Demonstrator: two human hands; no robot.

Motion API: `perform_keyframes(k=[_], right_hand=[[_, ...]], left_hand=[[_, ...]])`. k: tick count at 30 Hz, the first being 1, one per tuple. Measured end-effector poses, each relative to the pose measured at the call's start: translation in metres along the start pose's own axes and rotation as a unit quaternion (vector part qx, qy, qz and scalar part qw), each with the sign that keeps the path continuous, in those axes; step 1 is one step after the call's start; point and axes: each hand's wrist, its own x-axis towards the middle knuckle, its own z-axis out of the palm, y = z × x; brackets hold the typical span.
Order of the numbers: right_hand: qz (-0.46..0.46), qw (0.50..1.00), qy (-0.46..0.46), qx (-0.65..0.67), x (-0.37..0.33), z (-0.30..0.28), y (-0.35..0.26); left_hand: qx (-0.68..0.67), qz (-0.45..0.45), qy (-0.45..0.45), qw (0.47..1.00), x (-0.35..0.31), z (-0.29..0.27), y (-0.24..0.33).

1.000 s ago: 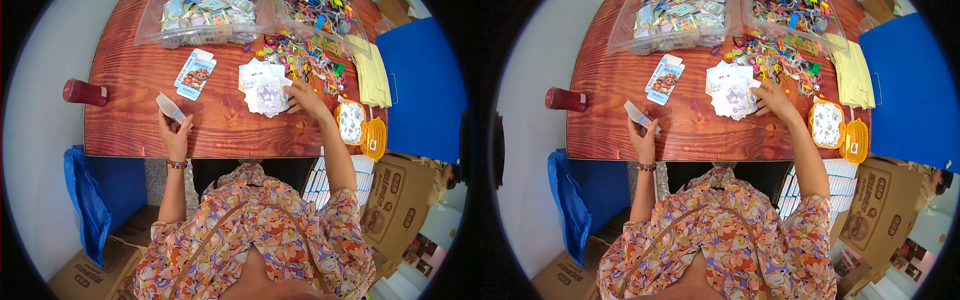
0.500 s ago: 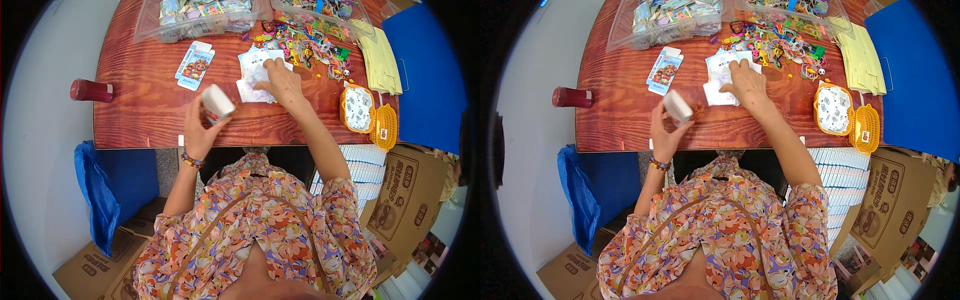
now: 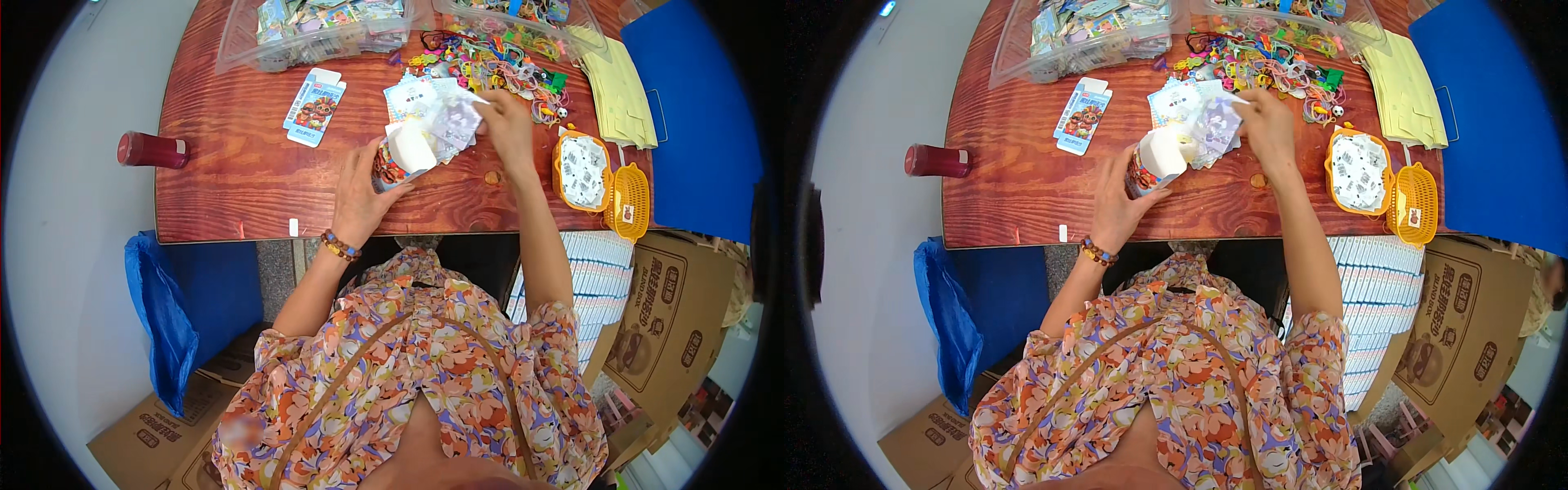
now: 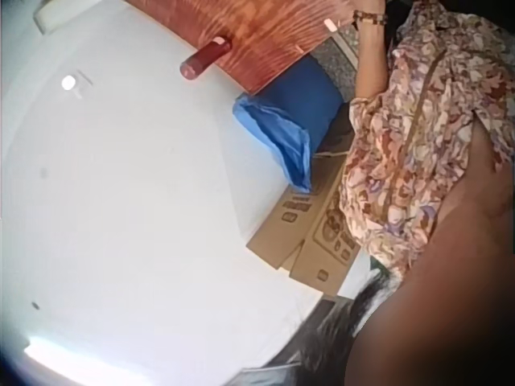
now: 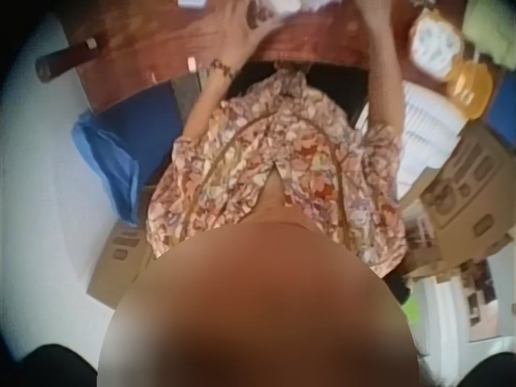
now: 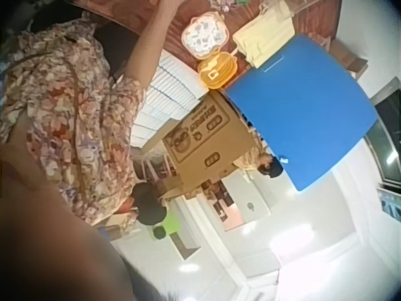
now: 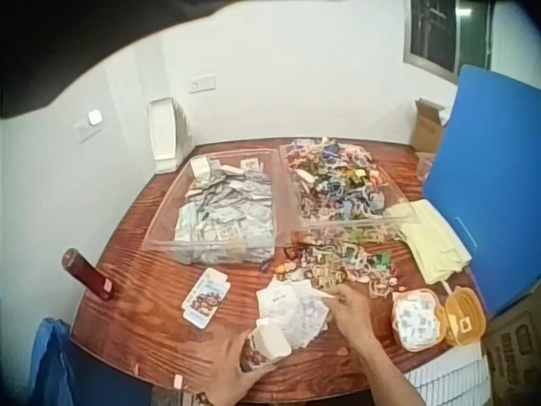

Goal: Packaging small stickers or cards into individual packets and then depositing them into a storage bin.

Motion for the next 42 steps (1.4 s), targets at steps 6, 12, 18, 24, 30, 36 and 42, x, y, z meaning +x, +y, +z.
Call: perform_keyframes(k=[6,12,18,24,30,36,42], right_hand=[[-0.115,0.976,0.111,0.151,-0.066,-0.007,-0.06],[-0.234,0.961,0.144,0.01,-0.078,0.01,-0.031],[-0.281,0.935,0.105,-0.191,-0.084,-0.001,-0.043],[-0.342,0.883,0.096,-0.305,-0.085,-0.004,-0.044],[-0.252,0.927,0.164,-0.225,-0.076,-0.055,-0.012],[0.023,0.916,0.167,-0.365,-0.076,-0.163,0.014],[0.021,0.905,0.116,-0.41,-0.057,-0.165,0.034]], left_hand=[[0.018,0.017,-0.005,1.0,0.011,0.012,0.007],[-0.005,0.014,-0.005,1.0,0.019,0.022,0.025],[0.045,0.034,-0.006,0.998,0.019,0.021,0.026],[0.061,0.068,-0.005,0.996,0.028,0.026,0.028],[0.032,0.057,-0.027,0.997,0.019,0.023,0.019],[-0.007,0.081,-0.104,0.991,0.016,0.037,0.038],[-0.03,0.093,-0.19,0.977,0.009,0.055,0.064]])
